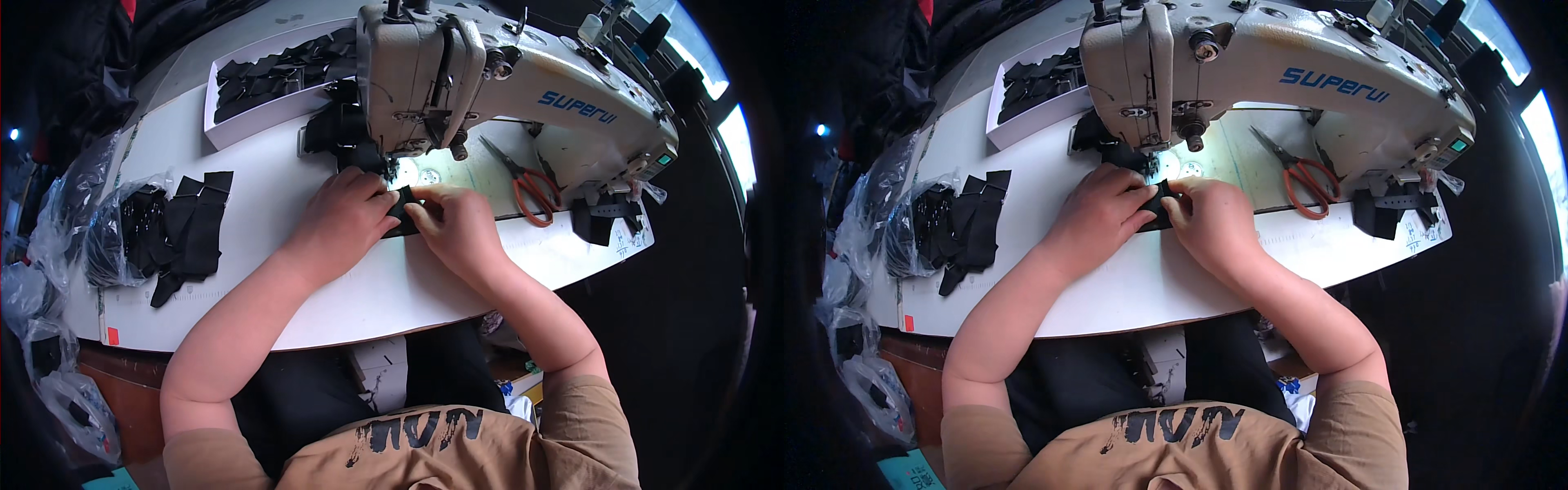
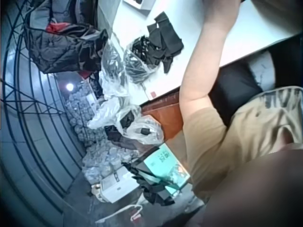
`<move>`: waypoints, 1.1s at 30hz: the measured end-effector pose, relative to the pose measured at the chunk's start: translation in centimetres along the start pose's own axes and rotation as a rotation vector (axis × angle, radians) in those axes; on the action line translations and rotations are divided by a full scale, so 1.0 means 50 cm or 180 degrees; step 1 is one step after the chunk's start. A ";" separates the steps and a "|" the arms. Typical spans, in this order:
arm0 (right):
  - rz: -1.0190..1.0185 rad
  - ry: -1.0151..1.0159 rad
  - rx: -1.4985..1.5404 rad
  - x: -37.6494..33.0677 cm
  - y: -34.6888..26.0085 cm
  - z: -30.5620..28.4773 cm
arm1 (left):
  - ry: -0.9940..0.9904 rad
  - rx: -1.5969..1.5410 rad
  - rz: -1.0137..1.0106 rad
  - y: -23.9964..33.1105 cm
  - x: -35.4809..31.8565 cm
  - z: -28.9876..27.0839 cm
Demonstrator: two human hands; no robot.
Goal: Sewing plastic buckles onto black webbing straps using an industrial sewing machine.
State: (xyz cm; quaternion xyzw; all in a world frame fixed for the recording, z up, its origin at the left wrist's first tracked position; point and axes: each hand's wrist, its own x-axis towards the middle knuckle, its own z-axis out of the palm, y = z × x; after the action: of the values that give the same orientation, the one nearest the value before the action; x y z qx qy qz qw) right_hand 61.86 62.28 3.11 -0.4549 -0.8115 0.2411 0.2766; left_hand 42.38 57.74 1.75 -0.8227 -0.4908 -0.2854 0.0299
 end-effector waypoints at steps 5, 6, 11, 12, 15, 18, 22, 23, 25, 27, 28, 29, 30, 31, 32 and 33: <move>-0.0292 0.0119 -0.0152 -0.002 0.005 0.006 | -0.0079 -0.0028 0.0022 0.001 0.005 -0.004; -0.0292 0.0119 -0.0154 -0.003 0.002 0.005 | -0.0157 -0.0019 -0.0001 0.001 0.006 -0.004; -0.0326 0.0166 -0.0258 -0.019 -0.006 0.004 | -0.0275 0.0061 -0.0049 0.004 0.003 -0.008; -0.0325 0.0170 -0.0262 -0.022 -0.005 0.005 | -0.0262 0.0113 -0.0069 0.005 0.002 -0.007; -0.0434 0.0242 -0.0211 -0.025 -0.001 0.008 | -0.0247 0.0163 -0.0098 0.008 0.003 -0.007; -0.0824 0.0314 -0.0219 -0.026 -0.001 0.015 | -0.0230 0.0185 -0.0071 0.008 0.004 -0.009; -0.1136 0.0265 -0.1015 -0.030 0.002 0.027 | -0.0131 0.0142 0.0057 0.003 0.007 -0.009; -0.1186 0.0238 -0.1213 -0.031 0.001 0.028 | -0.0135 0.0141 0.0059 0.001 0.006 -0.009; -0.1203 0.0211 -0.1240 -0.031 0.003 0.029 | -0.0045 0.0114 0.0094 -0.003 0.005 -0.008; -0.1211 0.0184 -0.1272 -0.030 0.005 0.028 | 0.0015 0.0160 0.0182 -0.002 0.005 -0.010; -0.1234 0.0128 -0.1228 -0.030 0.005 0.026 | 0.0075 0.0223 0.0258 -0.001 0.005 -0.012; -0.1256 0.0072 -0.1183 -0.029 0.005 0.026 | 0.0064 0.0223 0.0263 -0.001 0.004 -0.012; -0.1247 0.0075 -0.1174 -0.029 0.008 0.026 | 0.0030 0.0255 0.0226 -0.002 0.003 -0.012; -0.1261 0.0049 -0.1177 -0.029 0.009 0.026 | 0.0001 0.0284 0.0191 -0.002 0.003 -0.013; -0.1274 0.0024 -0.1179 -0.029 0.010 0.026 | -0.0008 0.0281 0.0197 -0.001 0.004 -0.015; -0.1263 0.0027 -0.1173 -0.028 0.010 0.026 | -0.0042 0.0294 0.0196 0.002 0.006 -0.017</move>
State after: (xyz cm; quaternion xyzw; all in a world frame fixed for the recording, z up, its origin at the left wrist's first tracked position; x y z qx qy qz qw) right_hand 61.91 61.09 1.54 -0.3307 -0.9137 0.0285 0.2343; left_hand 42.17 57.63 2.63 -0.8370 -0.4781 -0.2559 0.0734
